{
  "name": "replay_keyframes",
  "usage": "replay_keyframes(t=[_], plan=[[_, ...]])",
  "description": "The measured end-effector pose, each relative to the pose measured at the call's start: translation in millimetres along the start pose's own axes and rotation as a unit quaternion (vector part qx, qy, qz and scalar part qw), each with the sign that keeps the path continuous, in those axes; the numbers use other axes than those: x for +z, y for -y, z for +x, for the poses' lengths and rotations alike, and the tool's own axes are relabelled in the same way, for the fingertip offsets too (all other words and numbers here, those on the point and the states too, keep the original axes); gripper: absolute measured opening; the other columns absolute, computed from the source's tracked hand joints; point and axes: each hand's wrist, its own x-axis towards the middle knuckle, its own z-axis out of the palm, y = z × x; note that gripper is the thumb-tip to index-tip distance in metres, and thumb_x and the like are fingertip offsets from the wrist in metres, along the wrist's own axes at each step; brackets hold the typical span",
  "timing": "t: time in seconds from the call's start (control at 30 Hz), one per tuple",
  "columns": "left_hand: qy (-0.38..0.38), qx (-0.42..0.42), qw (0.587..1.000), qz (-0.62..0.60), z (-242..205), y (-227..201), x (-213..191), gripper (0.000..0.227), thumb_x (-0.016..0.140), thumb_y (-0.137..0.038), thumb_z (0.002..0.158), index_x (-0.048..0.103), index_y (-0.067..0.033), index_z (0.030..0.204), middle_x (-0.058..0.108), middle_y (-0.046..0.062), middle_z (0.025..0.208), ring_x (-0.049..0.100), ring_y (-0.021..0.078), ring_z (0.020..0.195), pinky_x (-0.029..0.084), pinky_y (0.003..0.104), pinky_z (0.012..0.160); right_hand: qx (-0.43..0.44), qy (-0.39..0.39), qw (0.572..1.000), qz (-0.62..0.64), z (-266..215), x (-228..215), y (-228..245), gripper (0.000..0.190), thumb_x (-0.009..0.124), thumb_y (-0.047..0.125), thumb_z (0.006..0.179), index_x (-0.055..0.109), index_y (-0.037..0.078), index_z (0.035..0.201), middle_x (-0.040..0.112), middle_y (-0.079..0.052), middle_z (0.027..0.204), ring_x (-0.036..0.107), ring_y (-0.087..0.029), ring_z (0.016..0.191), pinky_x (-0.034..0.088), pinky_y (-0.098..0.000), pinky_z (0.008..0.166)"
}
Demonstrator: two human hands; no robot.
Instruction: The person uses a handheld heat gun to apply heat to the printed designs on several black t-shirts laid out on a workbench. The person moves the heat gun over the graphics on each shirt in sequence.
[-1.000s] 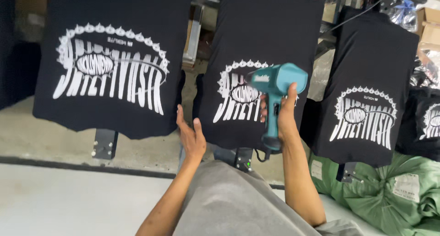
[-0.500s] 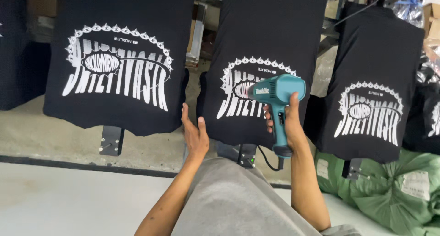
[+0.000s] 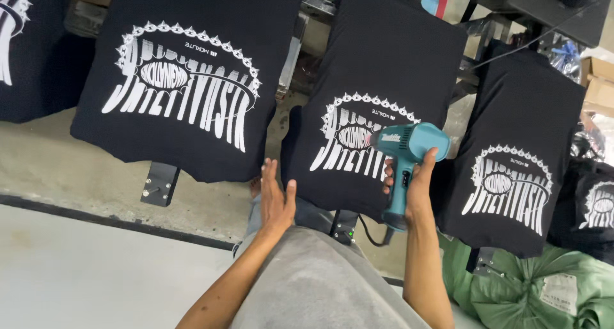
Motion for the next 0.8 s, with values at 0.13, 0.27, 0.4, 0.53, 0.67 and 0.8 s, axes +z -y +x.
replay_keyframes(t=[0.13, 0.27, 0.4, 0.53, 0.67, 0.8], plan=[[-0.025, -0.005, 1.0, -0.007, 4.0, 2.9, -5.4, 0.062, 0.039, -0.032, 0.095, 0.012, -0.0068, 0.144, 0.01, 0.026, 0.148, 0.011, 0.048, 0.134, 0.011, 0.058, 0.107, 0.005, 0.004, 0.999, 0.032, -1.0, 9.2, 7.0, 0.103, 0.014, 0.088, 0.067, 0.058, -0.003, 0.088, 0.048, -0.009, 0.061, 0.047, -0.015, 0.046, 0.044, -0.0305, 0.036], [-0.053, -0.011, 0.998, 0.022, 0.7, 10.3, -0.9, 0.063, 0.04, -0.036, 0.094, 0.014, -0.0075, 0.143, 0.004, 0.026, 0.149, 0.007, 0.0493, 0.134, 0.01, 0.059, 0.107, -0.044, -0.052, 0.998, -0.008, -10.2, 29.2, 18.5, 0.087, 0.022, 0.084, 0.073, 0.058, 0.005, 0.077, 0.051, -0.005, 0.057, 0.051, -0.014, 0.042, 0.046, -0.0268, 0.036], [-0.062, -0.026, 0.997, 0.046, -0.4, 6.3, 4.4, 0.064, 0.039, -0.04, 0.093, 0.014, -0.0082, 0.143, -0.001, 0.025, 0.149, 0.004, 0.0492, 0.134, 0.009, 0.059, 0.107, -0.077, -0.091, 0.993, 0.021, -29.1, 64.3, 38.9, 0.075, 0.031, 0.081, 0.072, 0.051, 0.009, 0.067, 0.044, -0.004, 0.049, 0.043, -0.013, 0.036, 0.041, -0.0259, 0.033], [-0.059, -0.034, 0.997, 0.043, -2.3, 0.5, 9.4, 0.064, 0.039, -0.04, 0.094, 0.013, -0.0081, 0.143, -0.001, 0.025, 0.149, 0.005, 0.0491, 0.134, 0.01, 0.059, 0.107, -0.035, -0.015, 0.999, 0.016, 5.5, 37.4, 21.1, 0.091, 0.019, 0.085, 0.069, 0.058, 0.004, 0.081, 0.051, -0.006, 0.058, 0.051, -0.014, 0.044, 0.045, -0.0281, 0.036], [-0.072, -0.02, 0.996, 0.048, -5.1, -2.7, 6.5, 0.065, 0.043, -0.036, 0.093, 0.013, -0.007, 0.142, -0.006, 0.028, 0.147, 0.009, 0.0527, 0.131, 0.019, 0.061, 0.104, -0.058, -0.076, 0.995, -0.006, -10.1, 52.6, 25.7, 0.078, 0.027, 0.082, 0.071, 0.054, 0.009, 0.069, 0.049, -0.003, 0.051, 0.048, -0.012, 0.039, 0.044, -0.0231, 0.035], [-0.05, 0.005, 0.998, 0.039, -5.9, -7.6, 8.7, 0.067, 0.045, -0.034, 0.092, 0.011, -0.0054, 0.142, -0.008, 0.031, 0.145, 0.017, 0.0558, 0.128, 0.028, 0.062, 0.1, -0.001, -0.016, 1.0, -0.007, -1.0, 20.0, 15.7, 0.094, 0.017, 0.086, 0.068, 0.06, 0.003, 0.079, 0.051, -0.007, 0.057, 0.051, -0.015, 0.044, 0.045, -0.0267, 0.036]])
